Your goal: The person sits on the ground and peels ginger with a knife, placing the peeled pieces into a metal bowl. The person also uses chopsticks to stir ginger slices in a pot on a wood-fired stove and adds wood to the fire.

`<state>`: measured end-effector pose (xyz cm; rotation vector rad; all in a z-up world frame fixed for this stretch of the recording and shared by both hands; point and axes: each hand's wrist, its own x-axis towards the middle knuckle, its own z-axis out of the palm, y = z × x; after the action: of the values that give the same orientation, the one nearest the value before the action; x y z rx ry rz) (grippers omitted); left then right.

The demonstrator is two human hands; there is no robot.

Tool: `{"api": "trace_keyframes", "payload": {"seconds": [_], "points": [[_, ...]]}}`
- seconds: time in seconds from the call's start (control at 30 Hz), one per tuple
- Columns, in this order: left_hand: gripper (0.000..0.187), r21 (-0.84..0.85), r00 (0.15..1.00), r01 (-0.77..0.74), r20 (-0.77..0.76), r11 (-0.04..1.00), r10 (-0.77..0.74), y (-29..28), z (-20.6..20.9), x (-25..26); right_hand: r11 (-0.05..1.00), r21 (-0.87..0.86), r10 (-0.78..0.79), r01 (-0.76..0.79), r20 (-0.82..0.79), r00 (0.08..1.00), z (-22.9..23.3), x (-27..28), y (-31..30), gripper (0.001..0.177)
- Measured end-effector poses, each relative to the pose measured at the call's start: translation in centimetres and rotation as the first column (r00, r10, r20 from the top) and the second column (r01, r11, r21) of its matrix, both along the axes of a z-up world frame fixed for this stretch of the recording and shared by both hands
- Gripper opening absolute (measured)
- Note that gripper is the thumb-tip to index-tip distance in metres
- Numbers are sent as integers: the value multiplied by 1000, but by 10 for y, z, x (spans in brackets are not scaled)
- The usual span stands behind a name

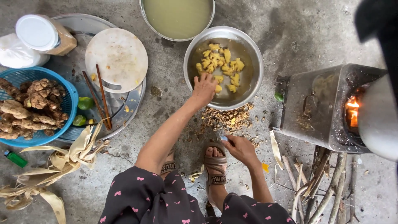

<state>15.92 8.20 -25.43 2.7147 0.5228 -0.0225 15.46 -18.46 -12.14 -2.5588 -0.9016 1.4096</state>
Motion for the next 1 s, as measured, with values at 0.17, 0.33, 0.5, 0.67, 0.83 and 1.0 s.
{"api": "trace_keyframes", "payload": {"seconds": [0.17,0.33,0.5,0.67,0.83,1.0], "points": [[34,-147,989,-74,112,986,91,4,-28,12,984,145,-120,101,132,984,-6,42,26,56],[41,-489,909,-184,246,853,338,11,-28,15,992,46,97,-117,311,946,-20,78,95,57],[50,-841,824,-208,124,500,552,14,25,6,939,-177,343,-296,419,841,-85,93,138,50],[50,-653,873,-264,152,710,464,26,20,4,978,-120,202,-170,358,911,-91,101,133,51],[29,280,958,62,253,958,-136,32,94,-16,994,82,-96,78,248,964,-23,68,104,54],[31,482,890,168,300,860,-342,32,190,-32,969,204,-181,142,192,964,10,42,66,45]]}}
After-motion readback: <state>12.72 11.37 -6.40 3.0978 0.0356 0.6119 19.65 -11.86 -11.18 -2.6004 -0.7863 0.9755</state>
